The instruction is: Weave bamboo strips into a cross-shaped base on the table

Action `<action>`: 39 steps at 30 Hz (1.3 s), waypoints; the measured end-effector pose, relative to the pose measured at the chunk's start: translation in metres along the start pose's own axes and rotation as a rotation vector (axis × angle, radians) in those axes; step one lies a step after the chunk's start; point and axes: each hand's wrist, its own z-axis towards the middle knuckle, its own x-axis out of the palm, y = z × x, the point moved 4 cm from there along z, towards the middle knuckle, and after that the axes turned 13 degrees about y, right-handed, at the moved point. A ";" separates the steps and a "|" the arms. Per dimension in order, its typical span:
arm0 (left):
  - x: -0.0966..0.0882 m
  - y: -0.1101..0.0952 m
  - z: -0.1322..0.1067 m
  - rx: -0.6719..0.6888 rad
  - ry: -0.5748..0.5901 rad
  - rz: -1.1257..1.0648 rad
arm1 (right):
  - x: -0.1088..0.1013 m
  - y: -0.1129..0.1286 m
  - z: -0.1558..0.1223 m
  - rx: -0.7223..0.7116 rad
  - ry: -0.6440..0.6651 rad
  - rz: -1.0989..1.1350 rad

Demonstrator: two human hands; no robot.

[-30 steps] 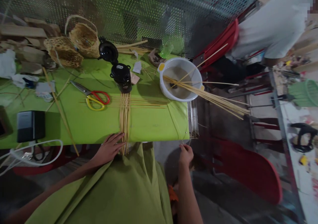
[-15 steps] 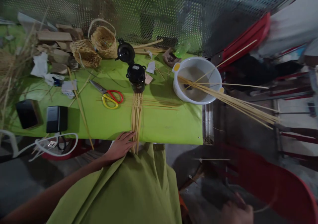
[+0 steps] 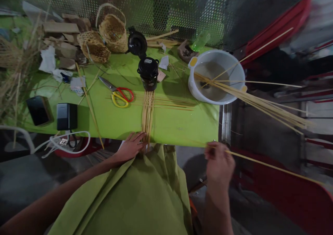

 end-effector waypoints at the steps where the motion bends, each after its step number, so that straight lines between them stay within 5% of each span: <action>1: -0.001 -0.001 0.000 -0.003 0.006 0.002 | 0.022 0.001 -0.001 -0.002 0.073 0.068; 5: 0.001 -0.002 -0.002 0.000 -0.004 -0.004 | 0.102 0.000 -0.013 0.012 0.512 0.450; 9: 0.008 -0.001 -0.006 0.010 -0.033 -0.009 | 0.136 -0.010 -0.028 0.016 0.640 0.431; 19: 0.001 -0.004 -0.004 -0.015 -0.033 0.008 | 0.142 -0.024 -0.035 -0.009 0.678 0.289; 25: 0.003 -0.002 -0.003 -0.012 -0.045 0.018 | 0.146 -0.041 -0.043 0.110 0.610 0.357; 30: 0.002 -0.002 -0.002 -0.022 -0.042 0.010 | 0.147 -0.042 -0.044 0.043 0.535 0.298; 34: 0.001 -0.001 0.000 -0.032 -0.052 -0.022 | 0.164 -0.034 -0.044 0.047 0.582 0.326; 39: 0.000 -0.002 0.000 -0.038 -0.063 -0.033 | 0.201 -0.031 -0.055 0.069 0.722 0.096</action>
